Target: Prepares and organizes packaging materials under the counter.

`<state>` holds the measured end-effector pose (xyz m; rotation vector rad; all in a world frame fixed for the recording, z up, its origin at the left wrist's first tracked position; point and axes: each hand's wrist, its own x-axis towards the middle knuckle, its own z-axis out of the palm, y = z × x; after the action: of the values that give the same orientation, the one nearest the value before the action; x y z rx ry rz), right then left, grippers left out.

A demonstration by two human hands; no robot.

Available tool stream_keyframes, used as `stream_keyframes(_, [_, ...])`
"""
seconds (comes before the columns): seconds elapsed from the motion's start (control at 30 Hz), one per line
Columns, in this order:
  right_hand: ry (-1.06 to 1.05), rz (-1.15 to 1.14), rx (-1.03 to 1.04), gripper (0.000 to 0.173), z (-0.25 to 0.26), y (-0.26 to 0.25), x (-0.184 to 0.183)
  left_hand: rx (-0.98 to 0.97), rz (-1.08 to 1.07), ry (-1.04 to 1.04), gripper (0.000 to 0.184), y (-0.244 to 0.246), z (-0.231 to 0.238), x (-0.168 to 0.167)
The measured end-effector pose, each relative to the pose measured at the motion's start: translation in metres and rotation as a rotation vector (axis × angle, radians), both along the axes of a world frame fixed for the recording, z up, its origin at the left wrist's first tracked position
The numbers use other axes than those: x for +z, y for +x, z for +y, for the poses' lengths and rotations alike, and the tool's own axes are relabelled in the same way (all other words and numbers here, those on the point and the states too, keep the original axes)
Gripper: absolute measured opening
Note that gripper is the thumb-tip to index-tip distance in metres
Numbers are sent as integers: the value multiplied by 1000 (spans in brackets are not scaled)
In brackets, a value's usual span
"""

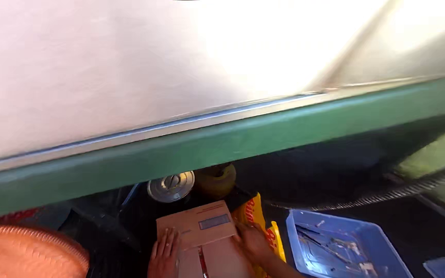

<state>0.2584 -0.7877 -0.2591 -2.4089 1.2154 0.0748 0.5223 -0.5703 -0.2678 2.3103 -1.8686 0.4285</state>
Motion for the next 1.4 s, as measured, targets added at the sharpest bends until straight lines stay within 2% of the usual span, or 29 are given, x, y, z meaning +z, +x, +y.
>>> stream_keyframes(0.03, [75,-57,-51,57,2,-1,-4,-120,-16,118,72,1,-11,11])
stream_keyframes(0.1, [249,-139,-127,66,13,-3,-6,-268,55,486,90,-6,-43,45])
stream_keyframes(0.17, [352,-259,-197,76,29,-4,-14,-266,138,815,95,-28,-85,85])
stream_keyframes(0.2, [358,-341,-245,80,36,-3,-21,-262,157,883,96,-41,-106,100])
stream_keyframes(0.27, [343,-455,-327,84,42,-4,-29,-290,159,916,99,-70,-143,110])
stream_keyframes(0.33, [342,-454,-347,84,41,-4,-23,-321,140,921,97,-95,-174,104])
stream_keyframes(0.4, [341,-428,-334,89,40,-4,-20,-360,89,903,91,-110,-193,92])
stream_keyframes(0.5, [318,-429,-314,104,39,-6,-24,-409,-87,997,84,-130,-208,87])
stream_keyframes(0.57, [328,-430,-305,109,39,-6,-24,-373,-189,1032,68,-147,-207,88])
stream_keyframes(0.63, [339,-456,-302,111,43,-6,-21,-364,-249,1014,43,-160,-205,86])
stream_keyframes(0.73, [333,-497,-312,109,43,-11,-16,-446,-230,1025,27,-172,-215,92])
stream_keyframes(0.9, [340,-472,-320,108,46,-10,-7,-543,-195,1228,20,-180,-238,109])
stream_keyframes(1.03, [337,-432,-297,111,43,-11,1,-640,-227,1177,14,-173,-246,92])
stream_keyframes(1.13, [312,-488,-343,114,45,-8,-10,-613,-224,1151,17,-174,-251,89])
stream_keyframes(1.2, [316,-514,-349,108,48,-7,-14,-555,-209,1142,18,-176,-248,95])
stream_keyframes(1.33, [299,-670,-406,61,49,-7,-21,-523,-185,1099,20,-171,-240,88])
stream_keyframes(1.4, [252,-720,-387,56,50,-4,-33,-507,-188,1104,19,-167,-238,91])
